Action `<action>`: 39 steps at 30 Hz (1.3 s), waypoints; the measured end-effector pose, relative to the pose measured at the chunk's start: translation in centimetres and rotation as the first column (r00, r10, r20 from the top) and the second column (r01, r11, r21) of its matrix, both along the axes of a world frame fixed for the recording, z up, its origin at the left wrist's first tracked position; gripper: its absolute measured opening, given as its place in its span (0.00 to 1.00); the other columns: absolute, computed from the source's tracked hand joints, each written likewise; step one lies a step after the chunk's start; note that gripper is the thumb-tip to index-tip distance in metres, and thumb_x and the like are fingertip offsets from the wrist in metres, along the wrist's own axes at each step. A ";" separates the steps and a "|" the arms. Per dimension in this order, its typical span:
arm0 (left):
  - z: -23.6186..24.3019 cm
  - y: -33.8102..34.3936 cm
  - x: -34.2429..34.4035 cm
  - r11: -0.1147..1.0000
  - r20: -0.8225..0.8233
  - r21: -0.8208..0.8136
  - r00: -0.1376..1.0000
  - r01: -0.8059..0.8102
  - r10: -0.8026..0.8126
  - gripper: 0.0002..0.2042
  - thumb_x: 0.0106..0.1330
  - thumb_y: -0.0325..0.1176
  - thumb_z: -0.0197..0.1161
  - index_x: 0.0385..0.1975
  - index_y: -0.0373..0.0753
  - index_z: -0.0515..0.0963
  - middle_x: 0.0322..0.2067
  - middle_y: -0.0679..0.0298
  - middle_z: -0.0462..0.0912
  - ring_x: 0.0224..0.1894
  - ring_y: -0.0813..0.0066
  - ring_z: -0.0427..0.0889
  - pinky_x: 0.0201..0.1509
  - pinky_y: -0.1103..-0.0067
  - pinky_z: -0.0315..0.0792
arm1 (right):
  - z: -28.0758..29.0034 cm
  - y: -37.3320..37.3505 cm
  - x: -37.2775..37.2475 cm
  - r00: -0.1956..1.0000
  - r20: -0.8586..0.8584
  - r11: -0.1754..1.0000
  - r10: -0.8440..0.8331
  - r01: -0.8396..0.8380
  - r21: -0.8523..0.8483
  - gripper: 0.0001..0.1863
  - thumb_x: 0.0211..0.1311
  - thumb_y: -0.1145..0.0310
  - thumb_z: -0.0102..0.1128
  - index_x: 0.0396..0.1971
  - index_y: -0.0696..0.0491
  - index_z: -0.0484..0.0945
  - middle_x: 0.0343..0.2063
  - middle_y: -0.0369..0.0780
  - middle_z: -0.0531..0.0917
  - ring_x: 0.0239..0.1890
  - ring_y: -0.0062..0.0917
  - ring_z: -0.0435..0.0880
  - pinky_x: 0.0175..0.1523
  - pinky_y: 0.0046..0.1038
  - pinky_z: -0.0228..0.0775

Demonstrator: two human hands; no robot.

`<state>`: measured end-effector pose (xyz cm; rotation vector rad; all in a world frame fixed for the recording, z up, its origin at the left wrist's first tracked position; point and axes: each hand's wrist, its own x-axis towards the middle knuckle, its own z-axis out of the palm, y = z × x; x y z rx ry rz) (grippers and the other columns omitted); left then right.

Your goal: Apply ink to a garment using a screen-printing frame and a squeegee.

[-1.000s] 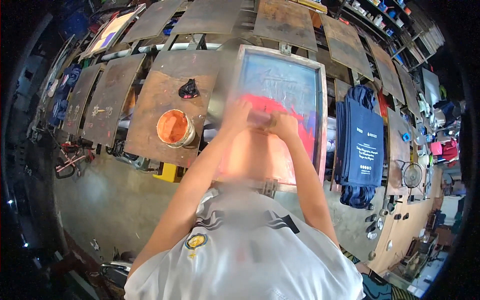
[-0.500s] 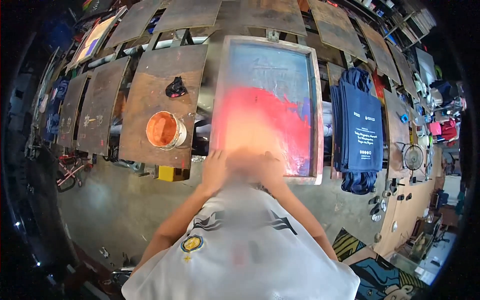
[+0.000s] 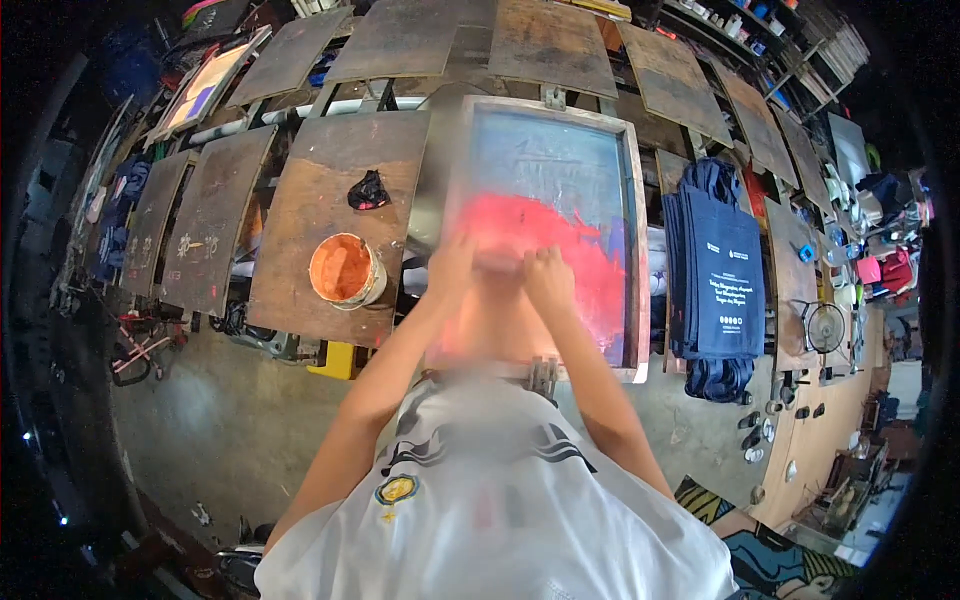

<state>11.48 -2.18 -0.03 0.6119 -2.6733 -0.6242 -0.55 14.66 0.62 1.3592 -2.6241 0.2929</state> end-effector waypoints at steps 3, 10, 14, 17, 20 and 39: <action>1.0 3.8 5.8 0.997 0.004 0.071 1.000 -0.018 0.018 0.22 0.44 0.27 0.74 0.40 0.41 0.73 0.40 0.54 0.78 0.40 0.46 0.80 0.41 0.58 0.74 | 1.7 3.9 5.8 0.993 -0.085 0.994 0.076 -0.083 -0.073 0.08 0.48 0.68 0.59 0.30 0.53 0.77 0.28 0.40 0.79 0.38 0.34 0.79 0.39 0.37 0.75; 3.2 6.0 9.9 0.985 0.141 0.170 0.990 -0.030 0.006 0.23 0.43 0.36 0.78 0.38 0.39 0.76 0.36 0.57 0.78 0.39 0.51 0.81 0.40 0.63 0.74 | 2.5 5.9 8.7 0.991 0.077 0.993 0.113 -0.114 0.021 0.08 0.47 0.64 0.62 0.24 0.53 0.81 0.26 0.40 0.82 0.38 0.34 0.82 0.37 0.39 0.77; 2.9 2.3 4.3 0.983 0.007 0.017 0.983 0.183 -0.183 0.24 0.50 0.47 0.75 0.38 0.39 0.74 0.39 0.59 0.77 0.39 0.52 0.81 0.39 0.63 0.75 | 4.2 3.4 1.6 0.965 0.258 0.965 0.043 -0.107 0.239 0.15 0.47 0.56 0.70 0.27 0.52 0.85 0.28 0.43 0.86 0.36 0.38 0.86 0.38 0.41 0.80; 1.5 0.8 -1.0 0.982 0.001 0.034 0.983 0.184 -0.184 0.24 0.52 0.48 0.73 0.41 0.40 0.73 0.42 0.58 0.76 0.40 0.51 0.81 0.39 0.61 0.75 | 6.0 1.8 -3.2 0.972 0.233 0.967 -0.033 -0.029 0.254 0.18 0.44 0.52 0.73 0.29 0.50 0.86 0.30 0.44 0.86 0.36 0.39 0.87 0.39 0.42 0.80; 0.7 0.8 -4.6 0.979 -0.057 -0.024 0.978 0.201 -0.203 0.24 0.54 0.48 0.72 0.43 0.39 0.72 0.43 0.57 0.76 0.41 0.49 0.81 0.40 0.60 0.76 | 5.4 1.9 -5.4 0.968 0.217 0.953 -0.127 0.058 0.298 0.19 0.42 0.50 0.73 0.29 0.49 0.85 0.32 0.43 0.87 0.37 0.39 0.87 0.40 0.42 0.80; 5.9 -0.6 2.5 0.816 -0.023 0.457 0.921 0.355 -0.388 0.23 0.59 0.41 0.71 0.50 0.36 0.74 0.44 0.53 0.81 0.46 0.64 0.81 0.49 0.72 0.74 | 0.6 3.6 -1.6 0.651 0.699 0.944 0.298 -0.312 -0.112 0.21 0.40 0.57 0.73 0.34 0.54 0.85 0.24 0.39 0.85 0.27 0.30 0.85 0.32 0.37 0.77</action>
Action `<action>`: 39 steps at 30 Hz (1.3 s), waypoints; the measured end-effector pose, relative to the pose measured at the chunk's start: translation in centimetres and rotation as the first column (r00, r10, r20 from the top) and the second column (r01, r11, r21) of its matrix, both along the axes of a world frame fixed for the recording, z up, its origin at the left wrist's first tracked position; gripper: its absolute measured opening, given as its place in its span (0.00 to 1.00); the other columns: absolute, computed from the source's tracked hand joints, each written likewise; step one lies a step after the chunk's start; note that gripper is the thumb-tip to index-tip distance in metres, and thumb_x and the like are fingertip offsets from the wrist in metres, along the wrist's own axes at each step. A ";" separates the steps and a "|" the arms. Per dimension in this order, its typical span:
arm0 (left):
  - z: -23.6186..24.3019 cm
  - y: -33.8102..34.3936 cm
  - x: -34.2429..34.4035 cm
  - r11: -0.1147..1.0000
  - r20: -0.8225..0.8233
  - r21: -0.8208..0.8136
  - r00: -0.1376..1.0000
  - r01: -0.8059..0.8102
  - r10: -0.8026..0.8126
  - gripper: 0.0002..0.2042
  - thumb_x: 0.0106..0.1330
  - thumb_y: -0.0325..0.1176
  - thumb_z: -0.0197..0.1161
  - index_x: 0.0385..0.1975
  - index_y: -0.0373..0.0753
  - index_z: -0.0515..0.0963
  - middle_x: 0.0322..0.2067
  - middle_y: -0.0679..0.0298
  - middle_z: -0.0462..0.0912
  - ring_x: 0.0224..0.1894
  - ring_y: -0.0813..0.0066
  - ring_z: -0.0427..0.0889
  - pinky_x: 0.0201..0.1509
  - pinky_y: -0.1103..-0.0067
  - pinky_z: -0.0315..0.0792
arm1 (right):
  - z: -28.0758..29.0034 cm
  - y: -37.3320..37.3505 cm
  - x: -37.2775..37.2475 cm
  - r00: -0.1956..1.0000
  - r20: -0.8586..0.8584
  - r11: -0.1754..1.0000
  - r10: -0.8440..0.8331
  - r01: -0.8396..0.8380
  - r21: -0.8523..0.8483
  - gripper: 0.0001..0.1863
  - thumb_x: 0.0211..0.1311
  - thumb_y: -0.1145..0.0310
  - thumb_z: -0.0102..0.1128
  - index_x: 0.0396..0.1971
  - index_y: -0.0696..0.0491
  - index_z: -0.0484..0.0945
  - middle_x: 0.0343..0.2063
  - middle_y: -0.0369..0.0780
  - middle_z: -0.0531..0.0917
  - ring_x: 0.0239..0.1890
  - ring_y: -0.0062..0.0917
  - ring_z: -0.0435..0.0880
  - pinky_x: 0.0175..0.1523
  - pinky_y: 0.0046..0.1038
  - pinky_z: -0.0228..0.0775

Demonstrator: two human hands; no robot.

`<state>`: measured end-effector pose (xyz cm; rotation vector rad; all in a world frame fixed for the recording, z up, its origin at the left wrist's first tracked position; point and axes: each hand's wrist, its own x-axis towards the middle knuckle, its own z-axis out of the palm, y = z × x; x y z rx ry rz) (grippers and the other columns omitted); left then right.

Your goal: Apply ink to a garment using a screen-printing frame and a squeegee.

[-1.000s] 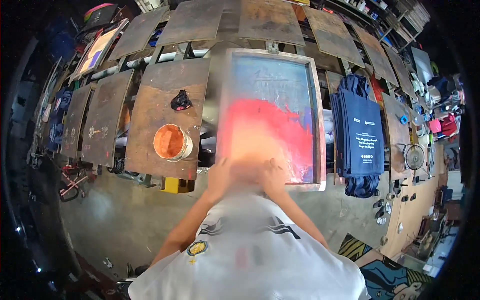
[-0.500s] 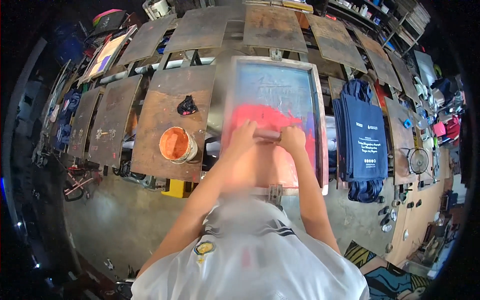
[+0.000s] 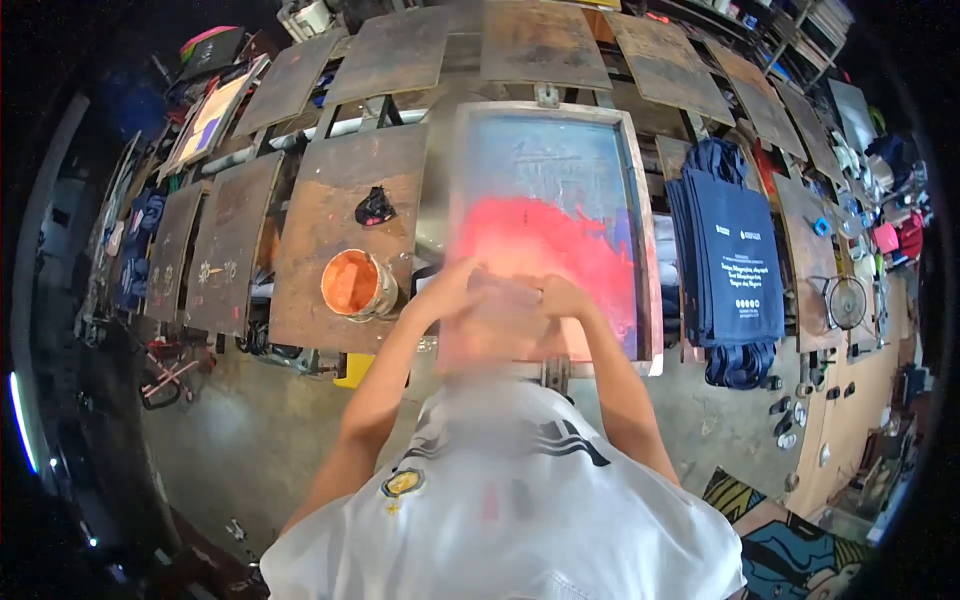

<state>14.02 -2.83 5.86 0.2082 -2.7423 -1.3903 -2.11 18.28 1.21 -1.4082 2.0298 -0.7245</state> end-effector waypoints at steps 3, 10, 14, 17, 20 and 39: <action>5.1 -0.4 0.4 0.955 0.000 0.247 0.986 -0.162 0.167 0.22 0.66 0.40 0.65 0.56 0.37 0.73 0.42 0.60 0.81 0.44 0.74 0.80 0.48 0.77 0.73 | 2.3 1.8 -0.4 0.877 0.475 0.998 -0.066 0.061 0.025 0.31 0.40 0.59 0.77 0.49 0.53 0.82 0.22 0.32 0.80 0.26 0.19 0.81 0.31 0.29 0.74; 5.1 0.1 1.8 0.849 -0.140 0.502 0.953 -0.165 0.269 0.13 0.75 0.35 0.55 0.54 0.37 0.75 0.42 0.71 0.80 0.43 0.85 0.77 0.47 0.84 0.71 | -0.8 3.6 0.4 0.018 0.999 0.957 -0.028 0.288 0.022 0.35 0.47 0.62 0.77 0.56 0.55 0.73 0.40 0.40 0.85 0.39 0.27 0.86 0.43 0.30 0.79; 5.2 1.2 1.7 0.897 -0.097 0.409 0.970 -0.166 0.223 0.12 0.71 0.32 0.58 0.50 0.34 0.76 0.43 0.68 0.81 0.43 0.84 0.77 0.47 0.83 0.71 | 0.2 2.4 1.8 -0.178 0.981 0.949 0.075 0.315 -0.015 0.36 0.49 0.58 0.78 0.56 0.56 0.72 0.40 0.39 0.84 0.38 0.28 0.86 0.41 0.30 0.80; 5.9 1.8 1.7 0.911 -0.043 0.372 0.977 -0.177 0.207 0.12 0.70 0.32 0.60 0.49 0.34 0.76 0.41 0.68 0.81 0.42 0.84 0.77 0.47 0.82 0.71 | 1.0 1.5 2.9 -0.166 0.970 0.944 0.176 0.307 -0.119 0.33 0.54 0.53 0.74 0.53 0.57 0.72 0.36 0.38 0.84 0.35 0.27 0.85 0.38 0.27 0.79; 5.3 1.6 2.0 0.923 -0.049 0.343 0.977 -0.177 0.206 0.13 0.69 0.33 0.61 0.49 0.34 0.76 0.40 0.68 0.80 0.39 0.83 0.77 0.45 0.82 0.72 | 0.4 0.4 3.3 -0.484 0.807 0.939 0.339 0.123 -0.321 0.34 0.57 0.43 0.67 0.48 0.58 0.72 0.30 0.38 0.81 0.28 0.24 0.81 0.31 0.25 0.74; 5.9 1.6 0.8 0.898 -0.173 0.389 0.941 -0.207 0.291 0.20 0.61 0.30 0.71 0.51 0.37 0.73 0.39 0.69 0.76 0.44 0.83 0.74 0.49 0.83 0.70 | -1.3 -0.7 8.5 -0.765 0.617 0.959 0.185 0.003 -0.283 0.57 0.62 0.30 0.47 0.69 0.68 0.45 0.20 0.53 0.78 0.11 0.23 0.73 0.11 0.18 0.58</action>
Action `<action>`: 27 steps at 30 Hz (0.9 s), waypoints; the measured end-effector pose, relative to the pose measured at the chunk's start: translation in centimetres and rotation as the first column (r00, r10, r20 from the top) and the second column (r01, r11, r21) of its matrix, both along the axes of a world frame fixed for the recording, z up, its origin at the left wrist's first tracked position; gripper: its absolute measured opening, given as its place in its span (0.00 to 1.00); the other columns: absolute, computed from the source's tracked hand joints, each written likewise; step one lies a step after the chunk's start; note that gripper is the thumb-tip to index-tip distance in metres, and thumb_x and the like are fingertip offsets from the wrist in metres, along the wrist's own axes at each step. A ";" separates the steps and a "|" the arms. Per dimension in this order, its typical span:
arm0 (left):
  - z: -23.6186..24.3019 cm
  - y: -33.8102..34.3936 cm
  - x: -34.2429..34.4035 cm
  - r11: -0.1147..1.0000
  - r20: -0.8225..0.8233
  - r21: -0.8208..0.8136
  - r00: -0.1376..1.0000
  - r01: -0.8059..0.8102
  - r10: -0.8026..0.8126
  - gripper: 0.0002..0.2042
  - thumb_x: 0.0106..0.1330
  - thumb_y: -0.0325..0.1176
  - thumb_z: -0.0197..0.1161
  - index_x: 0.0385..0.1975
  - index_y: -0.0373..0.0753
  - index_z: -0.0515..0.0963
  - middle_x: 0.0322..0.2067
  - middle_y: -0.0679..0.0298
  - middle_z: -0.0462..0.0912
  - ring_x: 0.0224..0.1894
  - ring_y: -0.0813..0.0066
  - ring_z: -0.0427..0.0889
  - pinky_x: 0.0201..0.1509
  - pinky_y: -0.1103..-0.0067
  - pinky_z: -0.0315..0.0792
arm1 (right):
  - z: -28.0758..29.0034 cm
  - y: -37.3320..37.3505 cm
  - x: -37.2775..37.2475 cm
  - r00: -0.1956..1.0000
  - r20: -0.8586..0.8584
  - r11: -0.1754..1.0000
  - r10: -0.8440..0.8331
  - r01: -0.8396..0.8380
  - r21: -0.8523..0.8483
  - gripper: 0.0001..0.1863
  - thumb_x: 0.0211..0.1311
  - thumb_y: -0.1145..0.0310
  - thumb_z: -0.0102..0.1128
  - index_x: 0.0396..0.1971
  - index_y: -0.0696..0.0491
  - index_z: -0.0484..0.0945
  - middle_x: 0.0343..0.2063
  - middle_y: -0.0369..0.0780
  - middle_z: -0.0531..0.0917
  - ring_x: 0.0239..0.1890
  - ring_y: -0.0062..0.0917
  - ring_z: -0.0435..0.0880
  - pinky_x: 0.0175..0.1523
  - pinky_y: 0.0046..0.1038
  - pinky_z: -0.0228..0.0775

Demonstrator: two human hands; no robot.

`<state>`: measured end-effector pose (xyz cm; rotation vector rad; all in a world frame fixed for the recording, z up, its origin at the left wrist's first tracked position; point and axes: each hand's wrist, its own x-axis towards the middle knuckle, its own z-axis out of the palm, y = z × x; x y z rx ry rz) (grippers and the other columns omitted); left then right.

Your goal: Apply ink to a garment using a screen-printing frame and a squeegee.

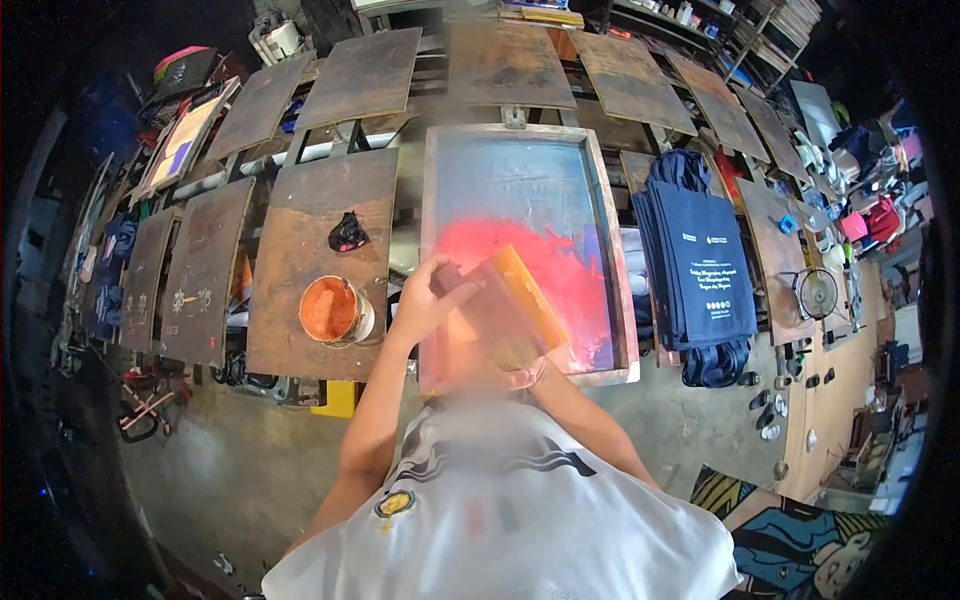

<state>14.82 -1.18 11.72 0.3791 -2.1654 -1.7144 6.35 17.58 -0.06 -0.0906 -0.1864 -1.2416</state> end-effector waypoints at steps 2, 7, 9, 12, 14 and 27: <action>-0.2 -0.1 0.0 0.996 -0.028 -0.092 0.999 -0.023 0.021 0.19 0.61 0.29 0.71 0.50 0.37 0.73 0.39 0.69 0.76 0.44 0.84 0.74 0.48 0.84 0.70 | -0.7 0.0 -0.4 0.956 -0.262 0.988 -0.130 0.147 0.044 0.54 0.62 0.31 0.48 0.68 0.67 0.50 0.21 0.52 0.78 0.11 0.23 0.73 0.11 0.18 0.58; -2.9 -1.6 -1.1 0.978 0.040 0.204 0.997 0.052 -0.061 0.27 0.62 0.28 0.69 0.63 0.39 0.70 0.46 0.67 0.77 0.46 0.80 0.75 0.53 0.82 0.70 | 1.1 0.0 -2.9 0.098 -0.953 0.746 -0.286 0.647 -0.158 0.43 0.64 0.35 0.51 0.60 0.63 0.68 0.22 0.47 0.80 0.10 0.21 0.72 0.12 0.20 0.60; -3.5 -2.7 0.2 0.925 -0.031 0.375 0.998 0.058 -0.050 0.29 0.62 0.29 0.67 0.65 0.40 0.68 0.50 0.65 0.76 0.50 0.78 0.75 0.55 0.80 0.70 | 8.6 0.0 -3.4 0.104 -0.990 0.769 0.092 0.625 0.137 0.33 0.61 0.41 0.61 0.48 0.59 0.78 0.20 0.40 0.80 0.12 0.20 0.74 0.14 0.21 0.63; -2.7 -3.5 0.0 0.785 -0.125 0.599 0.987 0.157 -0.102 0.30 0.64 0.30 0.60 0.69 0.40 0.65 0.59 0.59 0.73 0.60 0.72 0.73 0.63 0.77 0.68 | 13.0 0.1 -4.0 -0.373 -0.888 0.780 0.270 0.625 -0.025 0.31 0.53 0.44 0.71 0.43 0.59 0.81 0.18 0.35 0.78 0.15 0.19 0.77 0.16 0.23 0.67; -2.5 -4.7 -0.4 0.749 -0.079 0.646 0.988 0.150 -0.130 0.29 0.64 0.31 0.54 0.69 0.37 0.64 0.58 0.60 0.74 0.60 0.70 0.74 0.65 0.76 0.66 | 13.6 -0.1 -4.4 -0.366 -0.894 0.781 0.257 0.624 -0.031 0.32 0.49 0.44 0.74 0.42 0.58 0.81 0.17 0.35 0.78 0.16 0.19 0.77 0.17 0.24 0.67; -1.3 -5.9 0.2 0.815 -0.136 0.514 0.963 0.269 -0.232 0.23 0.71 0.31 0.50 0.65 0.33 0.68 0.51 0.61 0.80 0.53 0.74 0.77 0.55 0.79 0.69 | 14.6 0.5 -5.4 -0.458 -0.867 0.805 0.198 0.580 -0.123 0.33 0.42 0.46 0.79 0.38 0.59 0.83 0.23 0.38 0.82 0.25 0.20 0.79 0.30 0.27 0.69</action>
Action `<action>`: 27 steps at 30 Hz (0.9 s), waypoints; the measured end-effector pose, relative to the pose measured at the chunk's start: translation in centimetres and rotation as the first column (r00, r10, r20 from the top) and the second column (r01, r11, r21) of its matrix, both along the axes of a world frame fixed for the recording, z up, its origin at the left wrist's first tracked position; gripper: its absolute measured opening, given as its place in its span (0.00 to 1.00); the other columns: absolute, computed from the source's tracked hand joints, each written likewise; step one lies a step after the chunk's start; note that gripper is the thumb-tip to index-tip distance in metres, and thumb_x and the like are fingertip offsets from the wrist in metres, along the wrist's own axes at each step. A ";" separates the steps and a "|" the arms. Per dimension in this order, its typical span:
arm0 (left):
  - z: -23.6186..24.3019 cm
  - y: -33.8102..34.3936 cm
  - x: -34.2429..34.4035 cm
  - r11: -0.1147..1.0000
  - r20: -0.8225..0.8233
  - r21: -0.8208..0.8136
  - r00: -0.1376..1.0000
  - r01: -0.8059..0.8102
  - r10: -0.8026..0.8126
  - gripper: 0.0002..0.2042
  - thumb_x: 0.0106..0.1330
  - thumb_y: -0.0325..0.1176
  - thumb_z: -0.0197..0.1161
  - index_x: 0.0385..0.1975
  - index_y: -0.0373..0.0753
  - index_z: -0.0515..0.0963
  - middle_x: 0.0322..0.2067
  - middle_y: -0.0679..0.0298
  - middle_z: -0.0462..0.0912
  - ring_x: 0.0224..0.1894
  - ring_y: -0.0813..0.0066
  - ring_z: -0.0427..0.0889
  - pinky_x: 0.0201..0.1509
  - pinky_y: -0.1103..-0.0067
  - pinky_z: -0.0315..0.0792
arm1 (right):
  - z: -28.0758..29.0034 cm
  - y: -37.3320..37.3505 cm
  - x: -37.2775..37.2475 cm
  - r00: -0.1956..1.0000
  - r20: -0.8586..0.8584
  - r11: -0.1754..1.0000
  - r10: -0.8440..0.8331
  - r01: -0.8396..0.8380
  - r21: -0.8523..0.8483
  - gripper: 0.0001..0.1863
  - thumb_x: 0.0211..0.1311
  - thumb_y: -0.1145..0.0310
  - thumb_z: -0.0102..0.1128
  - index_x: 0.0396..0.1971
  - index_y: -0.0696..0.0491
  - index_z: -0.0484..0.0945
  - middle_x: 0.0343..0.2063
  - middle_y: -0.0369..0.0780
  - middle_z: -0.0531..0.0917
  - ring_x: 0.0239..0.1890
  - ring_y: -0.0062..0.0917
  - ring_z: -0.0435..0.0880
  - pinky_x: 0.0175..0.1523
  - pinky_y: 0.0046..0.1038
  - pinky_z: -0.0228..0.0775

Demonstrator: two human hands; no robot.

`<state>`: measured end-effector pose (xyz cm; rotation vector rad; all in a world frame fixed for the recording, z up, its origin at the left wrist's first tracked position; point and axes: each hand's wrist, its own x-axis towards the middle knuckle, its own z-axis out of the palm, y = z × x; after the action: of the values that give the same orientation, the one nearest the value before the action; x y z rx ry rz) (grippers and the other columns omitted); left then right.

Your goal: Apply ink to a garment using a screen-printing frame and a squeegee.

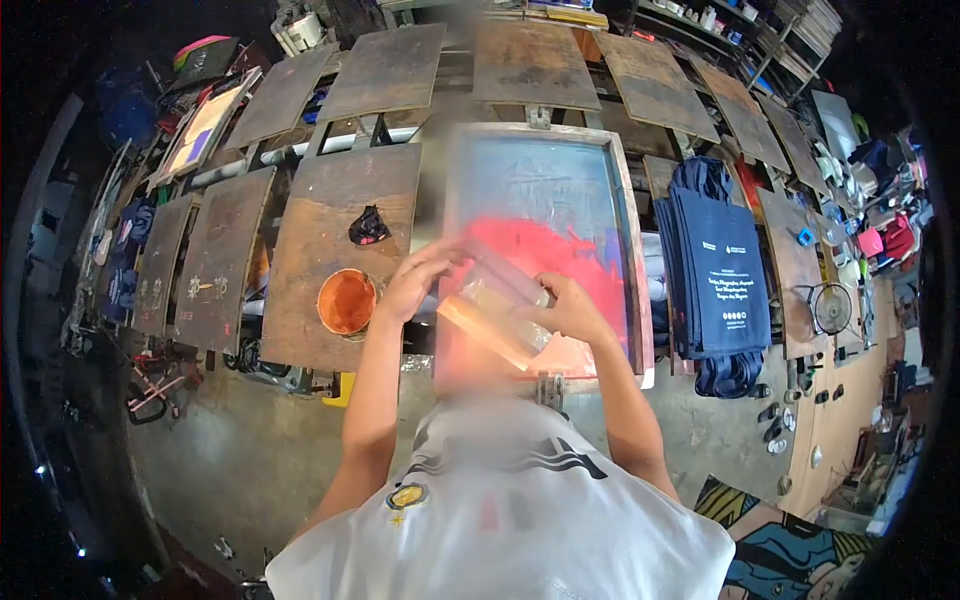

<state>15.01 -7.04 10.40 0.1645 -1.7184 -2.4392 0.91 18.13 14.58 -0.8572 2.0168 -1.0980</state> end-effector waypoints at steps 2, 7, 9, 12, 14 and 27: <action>-0.2 0.1 -0.2 0.999 0.003 -0.042 1.000 -0.010 0.010 0.22 0.71 0.31 0.50 0.64 0.34 0.69 0.51 0.62 0.80 0.53 0.75 0.77 0.55 0.79 0.69 | -0.9 0.3 -0.4 0.999 -0.032 1.000 -0.001 0.000 -0.018 0.32 0.41 0.46 0.79 0.38 0.59 0.83 0.23 0.39 0.82 0.25 0.22 0.80 0.31 0.28 0.70; -1.1 0.9 -0.8 0.993 0.064 -0.083 0.994 -0.079 0.084 0.18 0.71 0.29 0.53 0.60 0.36 0.73 0.51 0.66 0.80 0.53 0.77 0.77 0.57 0.79 0.68 | -2.0 1.0 -0.9 0.952 -0.305 1.000 -0.017 0.013 -0.016 0.33 0.39 0.45 0.79 0.37 0.59 0.83 0.24 0.44 0.84 0.27 0.31 0.84 0.34 0.33 0.74; -2.0 1.0 -1.1 0.968 0.051 -0.219 0.990 -0.121 0.135 0.14 0.72 0.29 0.54 0.56 0.36 0.75 0.49 0.67 0.80 0.53 0.80 0.76 0.59 0.79 0.67 | -2.5 1.1 -0.7 0.872 -0.488 0.998 -0.051 0.061 0.004 0.28 0.42 0.49 0.77 0.32 0.59 0.80 0.23 0.46 0.81 0.25 0.42 0.81 0.33 0.37 0.71; -3.0 1.5 -1.6 0.898 0.002 -0.398 0.979 -0.187 0.205 0.13 0.74 0.31 0.52 0.54 0.35 0.75 0.48 0.68 0.81 0.52 0.82 0.76 0.59 0.81 0.68 | -2.5 1.3 -0.5 0.858 -0.511 0.993 -0.052 0.100 0.066 0.27 0.42 0.47 0.76 0.29 0.57 0.79 0.23 0.47 0.82 0.28 0.46 0.81 0.32 0.40 0.71; -3.6 1.4 -1.6 0.842 -0.016 -0.476 0.960 -0.252 0.278 0.13 0.75 0.31 0.52 0.54 0.35 0.75 0.47 0.67 0.81 0.51 0.82 0.77 0.58 0.81 0.69 | -2.9 1.4 -0.6 0.836 -0.546 0.988 -0.059 0.126 0.086 0.27 0.43 0.45 0.75 0.30 0.56 0.80 0.24 0.47 0.83 0.29 0.45 0.83 0.33 0.41 0.73; -2.3 2.1 2.6 0.517 -0.257 -0.582 0.745 -0.627 0.615 0.13 0.73 0.29 0.56 0.53 0.32 0.74 0.39 0.63 0.84 0.43 0.78 0.80 0.49 0.81 0.72 | -6.2 2.6 1.4 0.809 -0.568 0.959 -0.154 0.261 0.112 0.22 0.51 0.51 0.71 0.30 0.55 0.76 0.23 0.47 0.82 0.29 0.47 0.83 0.33 0.46 0.72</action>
<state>17.64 -4.99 8.12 0.5586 -1.9248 -1.2464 2.27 20.69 8.41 -0.9474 2.7083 -0.8047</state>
